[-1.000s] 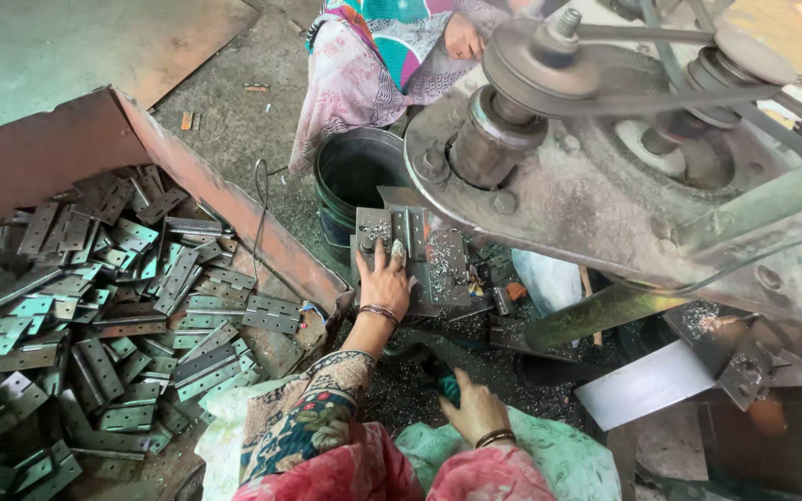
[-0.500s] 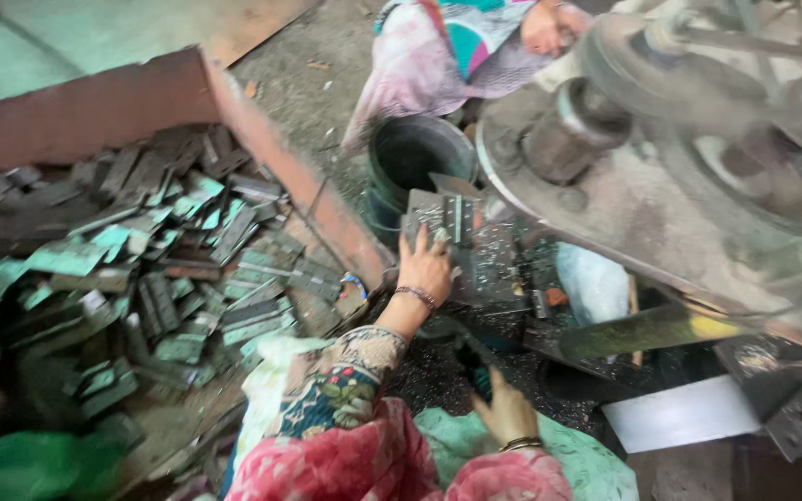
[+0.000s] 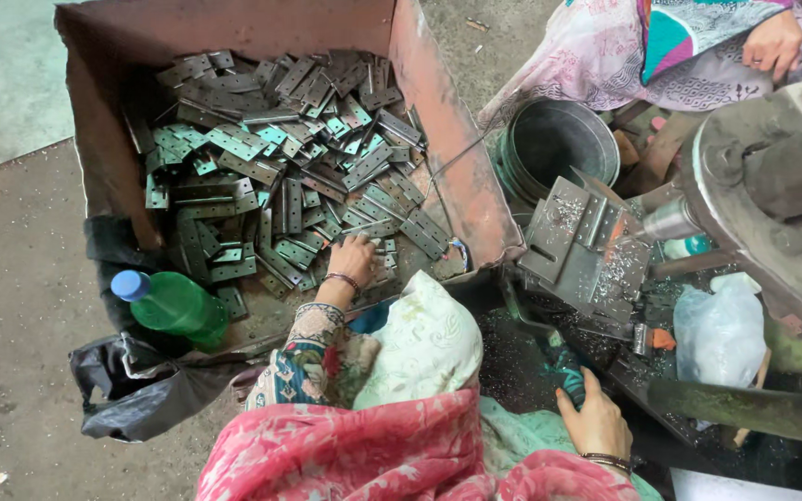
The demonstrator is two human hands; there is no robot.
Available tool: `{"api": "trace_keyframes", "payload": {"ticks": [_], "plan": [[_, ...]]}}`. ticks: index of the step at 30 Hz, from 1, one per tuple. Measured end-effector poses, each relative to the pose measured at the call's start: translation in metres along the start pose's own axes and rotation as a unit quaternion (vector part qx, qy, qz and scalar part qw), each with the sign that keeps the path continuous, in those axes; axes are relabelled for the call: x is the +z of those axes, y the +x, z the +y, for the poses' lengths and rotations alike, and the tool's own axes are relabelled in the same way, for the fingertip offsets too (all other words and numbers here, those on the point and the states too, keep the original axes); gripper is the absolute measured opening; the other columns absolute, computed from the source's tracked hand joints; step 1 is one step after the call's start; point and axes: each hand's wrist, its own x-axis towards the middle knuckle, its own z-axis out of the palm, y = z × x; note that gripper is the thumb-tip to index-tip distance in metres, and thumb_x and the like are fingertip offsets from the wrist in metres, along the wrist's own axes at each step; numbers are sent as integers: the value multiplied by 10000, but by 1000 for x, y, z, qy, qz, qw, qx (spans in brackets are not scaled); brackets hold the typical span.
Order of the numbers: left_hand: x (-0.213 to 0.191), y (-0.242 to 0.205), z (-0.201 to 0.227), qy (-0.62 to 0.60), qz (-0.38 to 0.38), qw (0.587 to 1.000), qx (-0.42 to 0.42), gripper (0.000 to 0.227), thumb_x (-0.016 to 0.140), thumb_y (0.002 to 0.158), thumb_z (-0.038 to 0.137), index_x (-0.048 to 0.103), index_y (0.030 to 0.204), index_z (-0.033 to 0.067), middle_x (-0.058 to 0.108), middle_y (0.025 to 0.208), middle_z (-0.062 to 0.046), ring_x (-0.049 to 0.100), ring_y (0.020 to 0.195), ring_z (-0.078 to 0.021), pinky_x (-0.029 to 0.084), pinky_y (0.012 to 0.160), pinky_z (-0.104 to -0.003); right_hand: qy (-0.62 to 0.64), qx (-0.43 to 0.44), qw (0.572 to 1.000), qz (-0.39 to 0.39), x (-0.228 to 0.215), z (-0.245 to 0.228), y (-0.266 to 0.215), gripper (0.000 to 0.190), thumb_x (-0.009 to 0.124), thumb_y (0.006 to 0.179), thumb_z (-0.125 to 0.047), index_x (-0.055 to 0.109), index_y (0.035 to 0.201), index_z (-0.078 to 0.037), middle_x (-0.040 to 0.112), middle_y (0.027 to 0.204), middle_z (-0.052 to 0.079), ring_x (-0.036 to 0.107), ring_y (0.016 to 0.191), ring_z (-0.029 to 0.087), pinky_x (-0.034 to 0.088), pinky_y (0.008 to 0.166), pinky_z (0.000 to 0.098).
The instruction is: The person sits on the floor and repeatedly places small metal brackets into a press machine, then removes them and drops them into a nearby bin. The process is repeated continuously with the same type of metal piece.
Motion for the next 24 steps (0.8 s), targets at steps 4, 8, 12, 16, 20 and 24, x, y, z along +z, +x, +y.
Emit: {"api": "trace_keyframes", "payload": {"ticks": [4, 8, 12, 16, 20, 24], "plan": [[24, -18, -19, 44, 94, 993, 54, 737, 790, 655, 425, 625, 1341, 214, 552, 1422, -70, 519, 1303, -290, 392, 973, -714, 0, 8, 1000, -5, 0, -1, -2, 740, 658, 856, -554, 462, 1524, -303, 692, 1321, 127, 668, 1182, 387, 560, 943, 514], [15, -19, -16, 24, -27, 999, 10, 659, 772, 762, 413, 592, 1361, 206, 515, 1385, -82, 500, 1284, -298, 421, 1000, -607, -4, 27, 999, -21, -4, -6, -1, 757, 661, 853, -550, 441, 1539, -317, 694, 1321, 122, 674, 1182, 379, 563, 945, 511], [5, -28, -18, 40, -103, 994, -10, 638, 752, 797, 335, 586, 1406, 239, 531, 1368, -73, 519, 1269, -312, 456, 992, -566, -6, 29, 999, -21, -3, -5, -2, 760, 662, 854, -558, 433, 1539, -324, 682, 1340, 116, 669, 1186, 380, 558, 954, 510], [10, -39, -30, 3, -44, 998, -47, 653, 767, 785, 380, 584, 1394, 229, 523, 1365, -77, 520, 1233, -332, 485, 948, -521, -3, 25, 1000, -17, 2, -3, -2, 763, 662, 850, -558, 431, 1537, -322, 685, 1335, 112, 671, 1187, 376, 559, 953, 508], [25, -38, -39, 30, 63, 995, -69, 596, 760, 804, 417, 609, 1328, 176, 530, 1380, -95, 544, 1236, -306, 498, 950, -495, -5, 19, 1000, -12, 3, -2, -1, 768, 668, 851, -547, 429, 1542, -315, 689, 1322, 124, 676, 1177, 376, 562, 946, 505], [39, -27, -38, 49, 58, 993, -86, 571, 732, 855, 352, 598, 1372, 150, 527, 1386, -115, 579, 1195, -290, 512, 913, -507, 1, 23, 1000, -14, 4, 0, -1, 754, 667, 849, -528, 431, 1536, -325, 694, 1318, 109, 679, 1172, 369, 566, 945, 497]]}}
